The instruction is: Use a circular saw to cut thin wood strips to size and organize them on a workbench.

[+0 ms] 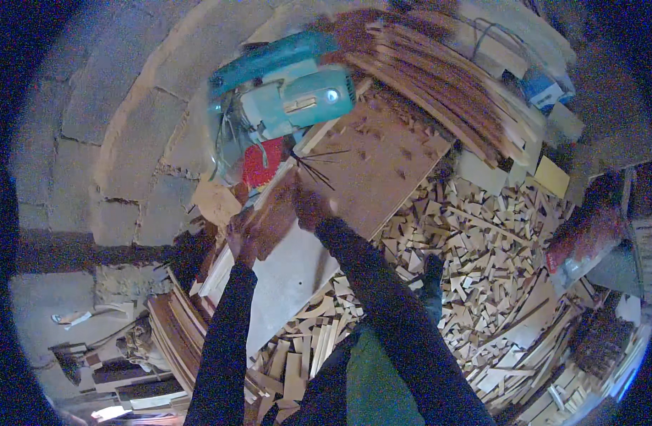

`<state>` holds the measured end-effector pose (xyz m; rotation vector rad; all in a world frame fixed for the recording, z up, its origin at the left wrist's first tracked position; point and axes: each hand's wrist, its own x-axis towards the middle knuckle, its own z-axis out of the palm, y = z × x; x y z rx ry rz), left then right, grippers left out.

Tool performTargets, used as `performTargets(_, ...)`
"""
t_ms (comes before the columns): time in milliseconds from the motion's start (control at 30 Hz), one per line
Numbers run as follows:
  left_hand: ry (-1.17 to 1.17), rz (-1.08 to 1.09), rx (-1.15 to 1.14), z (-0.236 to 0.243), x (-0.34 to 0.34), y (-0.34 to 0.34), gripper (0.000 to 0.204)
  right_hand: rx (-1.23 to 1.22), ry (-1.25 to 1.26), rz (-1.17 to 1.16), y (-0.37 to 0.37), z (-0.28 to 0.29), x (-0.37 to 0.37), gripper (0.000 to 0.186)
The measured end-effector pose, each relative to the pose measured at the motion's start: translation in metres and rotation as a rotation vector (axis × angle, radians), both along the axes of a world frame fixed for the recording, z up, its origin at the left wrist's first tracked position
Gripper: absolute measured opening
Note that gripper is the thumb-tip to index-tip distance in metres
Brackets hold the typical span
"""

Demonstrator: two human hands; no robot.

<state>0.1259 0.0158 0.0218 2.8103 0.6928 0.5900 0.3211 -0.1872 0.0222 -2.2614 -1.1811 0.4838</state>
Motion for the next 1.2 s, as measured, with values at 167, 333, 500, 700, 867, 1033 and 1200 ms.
performTargets(167,0.048,0.013,-0.023,0.008,0.003,-0.005,0.053,0.183,-0.163,-0.09,0.003,-0.008,-0.001,0.087)
performTargets(333,0.034,-0.042,0.112,0.004,-0.003,-0.003,0.054,0.119,-0.008,-0.032,0.006,-0.012,0.003,0.079)
performTargets(500,-0.106,0.231,0.178,-0.011,-0.018,-0.031,0.053,0.558,-0.326,-0.167,0.0,-0.026,0.014,0.068)
performTargets(700,-0.168,0.295,0.409,-0.014,-0.074,-0.042,0.049,0.71,-0.108,-0.217,0.024,-0.059,0.036,0.052)
performTargets(867,-1.223,0.646,-1.13,0.001,-0.133,-0.053,0.045,0.698,-0.078,-0.358,0.051,-0.11,0.058,0.054)
performTargets(1033,-1.207,0.713,-0.77,-0.014,-0.195,-0.012,0.046,0.429,-0.351,-0.13,0.063,-0.139,0.093,0.053)
performTargets(1200,-0.825,0.628,-0.65,-0.046,-0.245,0.014,0.041,0.357,-0.48,0.011,0.049,-0.13,0.109,0.036)
